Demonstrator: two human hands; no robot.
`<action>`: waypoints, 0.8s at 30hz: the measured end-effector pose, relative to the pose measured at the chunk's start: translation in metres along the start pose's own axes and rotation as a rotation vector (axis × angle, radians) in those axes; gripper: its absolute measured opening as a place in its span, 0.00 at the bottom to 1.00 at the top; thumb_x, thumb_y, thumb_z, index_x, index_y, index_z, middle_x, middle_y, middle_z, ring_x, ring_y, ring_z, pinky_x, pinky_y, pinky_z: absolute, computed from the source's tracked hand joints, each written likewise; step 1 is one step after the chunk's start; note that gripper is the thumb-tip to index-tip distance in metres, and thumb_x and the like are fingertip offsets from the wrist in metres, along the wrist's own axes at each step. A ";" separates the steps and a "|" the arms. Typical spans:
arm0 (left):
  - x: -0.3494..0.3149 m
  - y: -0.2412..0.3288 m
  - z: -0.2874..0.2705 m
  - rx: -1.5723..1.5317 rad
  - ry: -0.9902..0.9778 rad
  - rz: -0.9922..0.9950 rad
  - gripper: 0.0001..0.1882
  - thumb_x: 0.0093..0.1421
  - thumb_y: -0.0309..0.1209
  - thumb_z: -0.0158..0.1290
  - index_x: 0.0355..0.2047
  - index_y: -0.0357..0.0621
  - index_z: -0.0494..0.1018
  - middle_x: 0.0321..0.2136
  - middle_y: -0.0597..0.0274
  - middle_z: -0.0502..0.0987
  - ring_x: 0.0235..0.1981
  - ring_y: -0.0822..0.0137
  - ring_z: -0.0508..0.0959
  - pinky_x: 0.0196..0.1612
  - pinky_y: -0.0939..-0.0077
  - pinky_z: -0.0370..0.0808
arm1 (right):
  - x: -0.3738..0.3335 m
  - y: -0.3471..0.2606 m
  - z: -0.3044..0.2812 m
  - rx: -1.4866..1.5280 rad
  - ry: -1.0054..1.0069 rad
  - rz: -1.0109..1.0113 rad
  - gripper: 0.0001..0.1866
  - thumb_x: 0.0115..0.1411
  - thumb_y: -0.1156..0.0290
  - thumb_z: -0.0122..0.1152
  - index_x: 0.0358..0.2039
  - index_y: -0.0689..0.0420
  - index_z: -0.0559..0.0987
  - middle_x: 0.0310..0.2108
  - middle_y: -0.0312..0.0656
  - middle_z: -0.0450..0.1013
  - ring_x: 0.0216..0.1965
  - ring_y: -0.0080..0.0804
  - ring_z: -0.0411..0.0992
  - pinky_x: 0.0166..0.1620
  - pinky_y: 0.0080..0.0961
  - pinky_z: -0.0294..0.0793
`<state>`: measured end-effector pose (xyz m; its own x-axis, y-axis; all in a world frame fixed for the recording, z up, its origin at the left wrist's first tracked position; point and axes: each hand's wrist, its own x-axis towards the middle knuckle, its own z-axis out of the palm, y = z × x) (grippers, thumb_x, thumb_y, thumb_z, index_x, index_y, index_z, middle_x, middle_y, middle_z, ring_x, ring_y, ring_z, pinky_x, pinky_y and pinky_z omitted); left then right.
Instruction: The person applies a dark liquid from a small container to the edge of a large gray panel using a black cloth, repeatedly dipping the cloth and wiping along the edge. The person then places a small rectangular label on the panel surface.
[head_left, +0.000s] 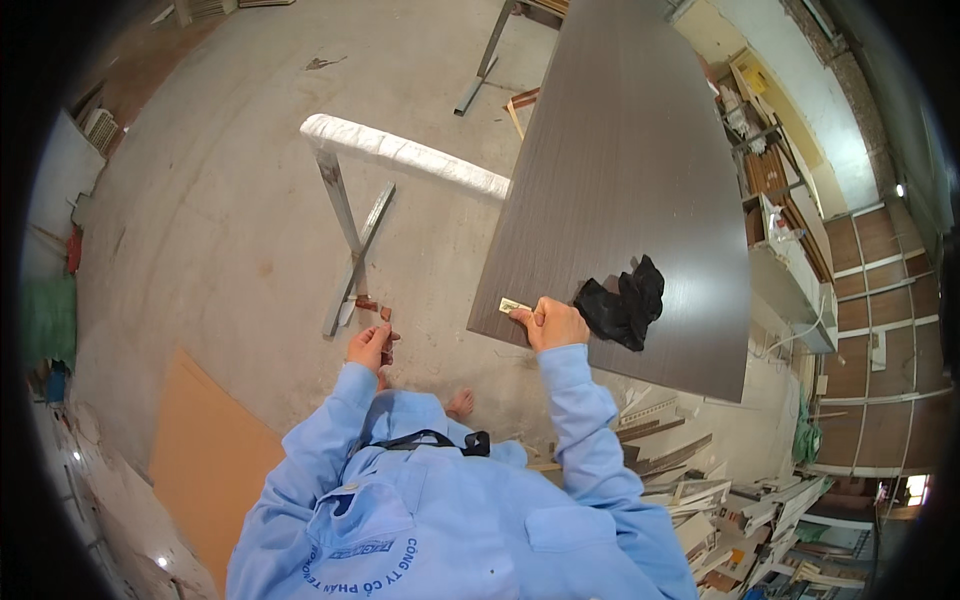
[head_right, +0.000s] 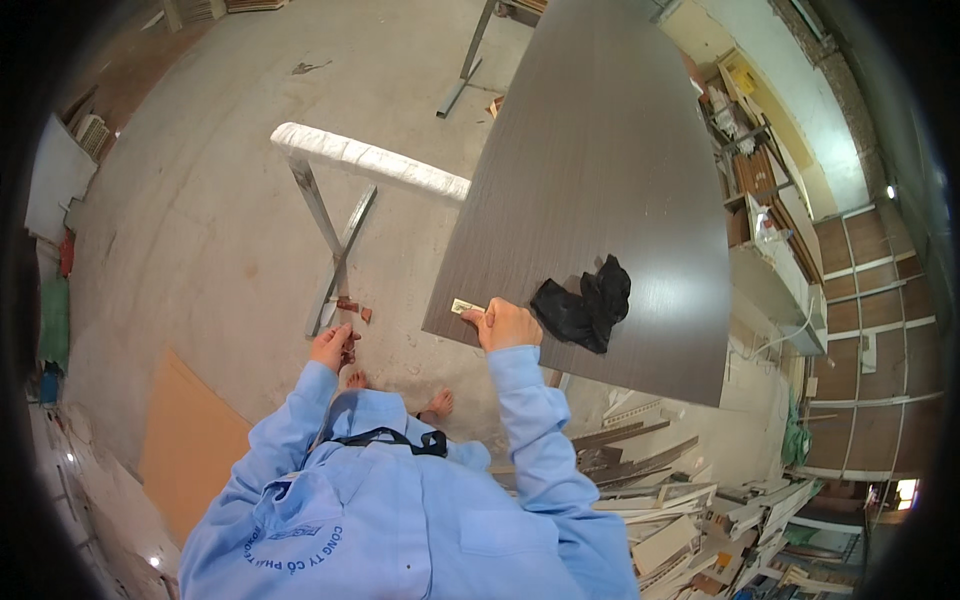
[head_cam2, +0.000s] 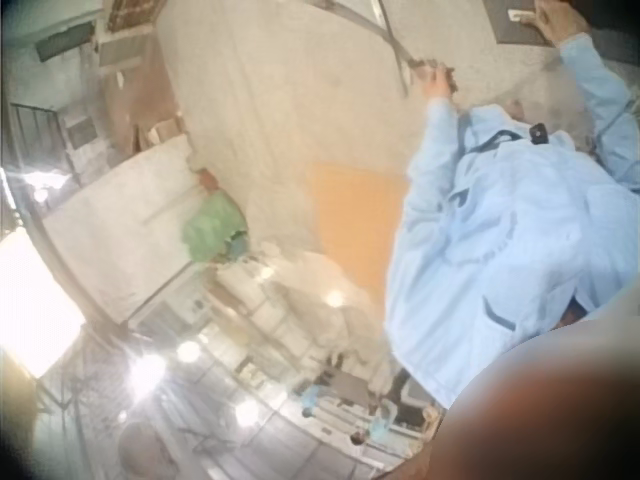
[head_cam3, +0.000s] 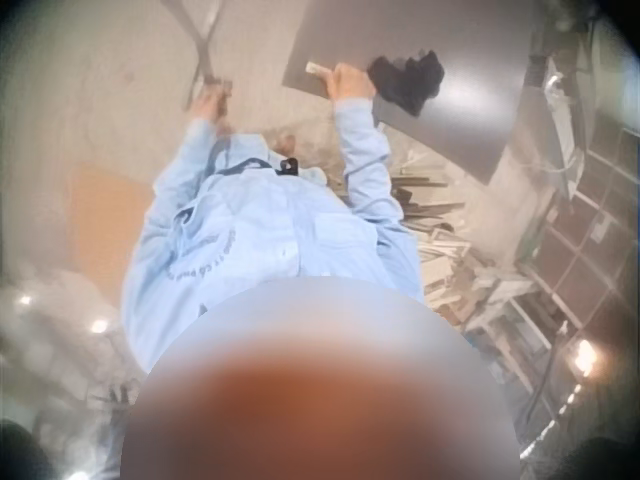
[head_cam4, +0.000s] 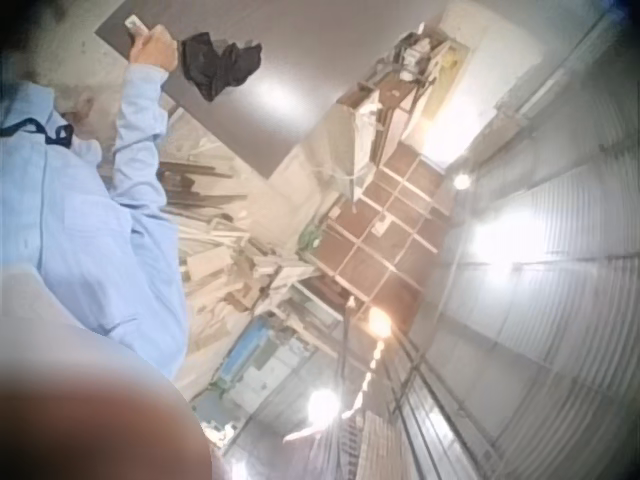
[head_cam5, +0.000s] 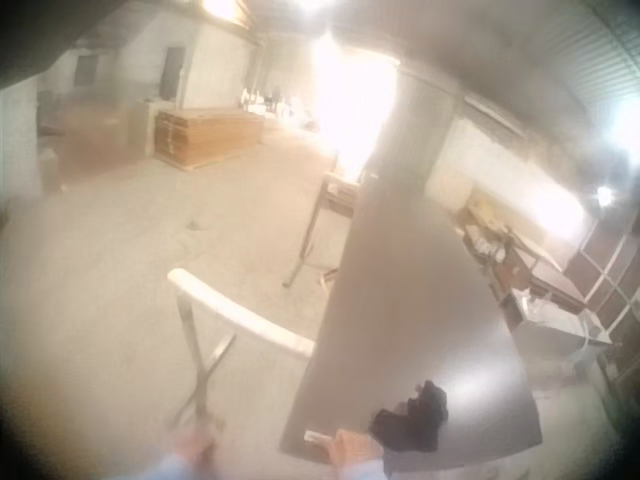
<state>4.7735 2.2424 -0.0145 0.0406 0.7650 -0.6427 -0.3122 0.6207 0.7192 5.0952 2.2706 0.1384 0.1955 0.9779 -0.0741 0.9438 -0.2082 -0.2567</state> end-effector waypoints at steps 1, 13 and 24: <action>0.000 -0.004 0.004 -0.028 0.002 0.024 0.17 0.69 0.43 0.58 0.33 0.40 0.77 0.19 0.71 0.70 0.19 0.74 0.68 0.23 0.74 0.66 | -0.001 -0.002 0.002 0.022 0.060 -0.012 0.32 0.50 0.41 0.76 0.16 0.55 0.71 0.18 0.44 0.73 0.21 0.45 0.73 0.26 0.43 0.69; -0.003 -0.025 0.019 0.037 -0.046 -0.006 0.17 0.69 0.41 0.58 0.31 0.37 0.81 0.17 0.69 0.72 0.16 0.75 0.69 0.20 0.76 0.68 | 0.001 -0.037 -0.005 -0.023 0.002 0.048 0.27 0.61 0.40 0.64 0.27 0.55 0.81 0.28 0.52 0.80 0.33 0.56 0.81 0.35 0.49 0.78; 0.002 -0.004 0.021 0.012 -0.123 0.085 0.14 0.68 0.40 0.58 0.39 0.39 0.79 0.24 0.69 0.75 0.23 0.74 0.73 0.28 0.74 0.75 | 0.006 -0.039 0.009 -0.030 0.164 -0.001 0.29 0.62 0.39 0.63 0.29 0.57 0.83 0.28 0.51 0.81 0.31 0.53 0.81 0.35 0.46 0.79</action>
<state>4.7945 2.2457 -0.0132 0.1309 0.8297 -0.5427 -0.3084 0.5543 0.7731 5.0577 2.2848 0.1395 0.2329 0.9688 0.0853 0.9512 -0.2086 -0.2275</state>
